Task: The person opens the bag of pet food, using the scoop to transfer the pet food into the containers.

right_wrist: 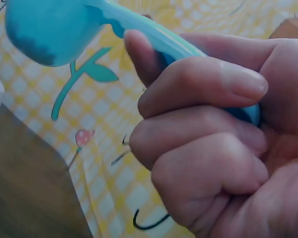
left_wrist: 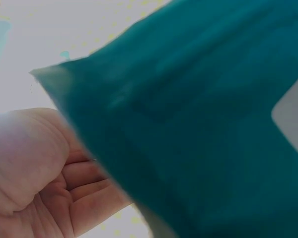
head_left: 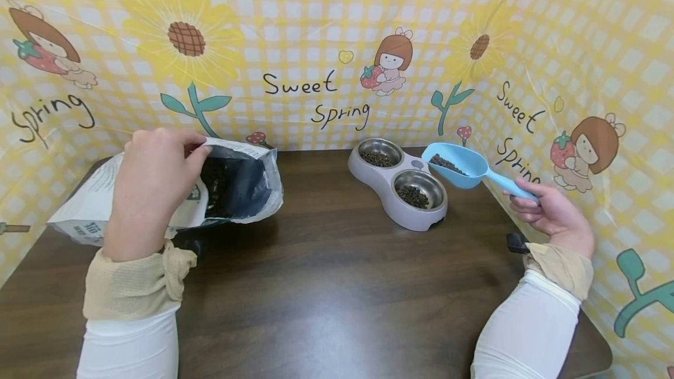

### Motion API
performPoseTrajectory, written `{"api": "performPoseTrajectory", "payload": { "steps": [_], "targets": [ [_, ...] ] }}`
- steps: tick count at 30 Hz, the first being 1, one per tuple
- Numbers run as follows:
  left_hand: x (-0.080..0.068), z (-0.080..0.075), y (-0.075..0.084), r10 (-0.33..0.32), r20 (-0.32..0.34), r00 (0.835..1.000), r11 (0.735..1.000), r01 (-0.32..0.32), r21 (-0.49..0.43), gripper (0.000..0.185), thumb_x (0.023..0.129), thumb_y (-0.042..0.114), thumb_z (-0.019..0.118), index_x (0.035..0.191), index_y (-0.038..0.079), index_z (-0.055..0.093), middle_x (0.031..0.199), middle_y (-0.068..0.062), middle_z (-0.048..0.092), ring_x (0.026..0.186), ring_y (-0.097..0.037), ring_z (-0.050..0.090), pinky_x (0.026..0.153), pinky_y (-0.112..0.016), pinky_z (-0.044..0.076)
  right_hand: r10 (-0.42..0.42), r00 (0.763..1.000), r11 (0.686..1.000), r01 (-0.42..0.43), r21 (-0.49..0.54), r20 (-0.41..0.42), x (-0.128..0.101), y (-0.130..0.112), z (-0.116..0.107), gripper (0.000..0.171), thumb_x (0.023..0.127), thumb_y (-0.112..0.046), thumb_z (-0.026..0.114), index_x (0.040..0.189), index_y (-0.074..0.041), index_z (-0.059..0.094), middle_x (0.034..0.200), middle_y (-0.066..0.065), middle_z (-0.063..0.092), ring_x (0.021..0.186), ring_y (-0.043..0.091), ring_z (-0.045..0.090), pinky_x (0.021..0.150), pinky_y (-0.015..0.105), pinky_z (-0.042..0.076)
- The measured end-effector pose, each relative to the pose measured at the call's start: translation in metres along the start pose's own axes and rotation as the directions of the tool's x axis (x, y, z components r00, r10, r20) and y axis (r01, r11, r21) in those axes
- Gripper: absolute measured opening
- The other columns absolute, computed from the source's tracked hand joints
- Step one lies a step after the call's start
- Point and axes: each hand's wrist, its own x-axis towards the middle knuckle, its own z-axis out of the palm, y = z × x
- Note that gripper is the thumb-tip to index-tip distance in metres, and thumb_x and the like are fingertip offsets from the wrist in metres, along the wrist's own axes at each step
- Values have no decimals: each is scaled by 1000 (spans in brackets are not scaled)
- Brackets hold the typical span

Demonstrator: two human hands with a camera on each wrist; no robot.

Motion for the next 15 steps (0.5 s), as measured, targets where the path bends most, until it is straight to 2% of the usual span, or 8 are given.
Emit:
{"api": "performPoseTrajectory", "payload": {
  "steps": [5,10,12,15],
  "targets": [
    [1,0,0,-15,15,1000,1000,15,10,24,105,14,66,116,0,82,110,-30,80,96,-58,72,81,-72,54,42,996,994,-50,-100,-77,2,6,-7,61,121,-23,18,104,-4,74,68,-5,33,61,13,5,55,26,-3],
    [1,0,0,-18,22,1000,1000,17,12,25,105,14,66,117,-1,82,111,-30,80,99,-60,71,83,-73,52,10,984,968,-53,-245,-176,7,12,-8,57,121,-26,26,95,-10,75,64,-7,29,60,15,3,55,30,-7],
    [1,0,0,-17,22,1000,1000,17,11,25,105,14,66,117,-1,82,111,-30,80,99,-61,71,84,-73,52,-5,975,948,-66,-311,-222,8,12,-7,54,121,-25,31,93,-12,76,63,-7,29,59,15,4,56,32,-5],
    [1,0,1,-19,26,999,1000,19,12,25,105,15,66,117,-1,82,112,-30,80,100,-61,70,84,-73,52,-15,949,901,-123,-417,-314,9,12,-4,50,120,-24,38,91,-14,77,61,-10,33,59,13,10,57,34,1]
  ]
}}
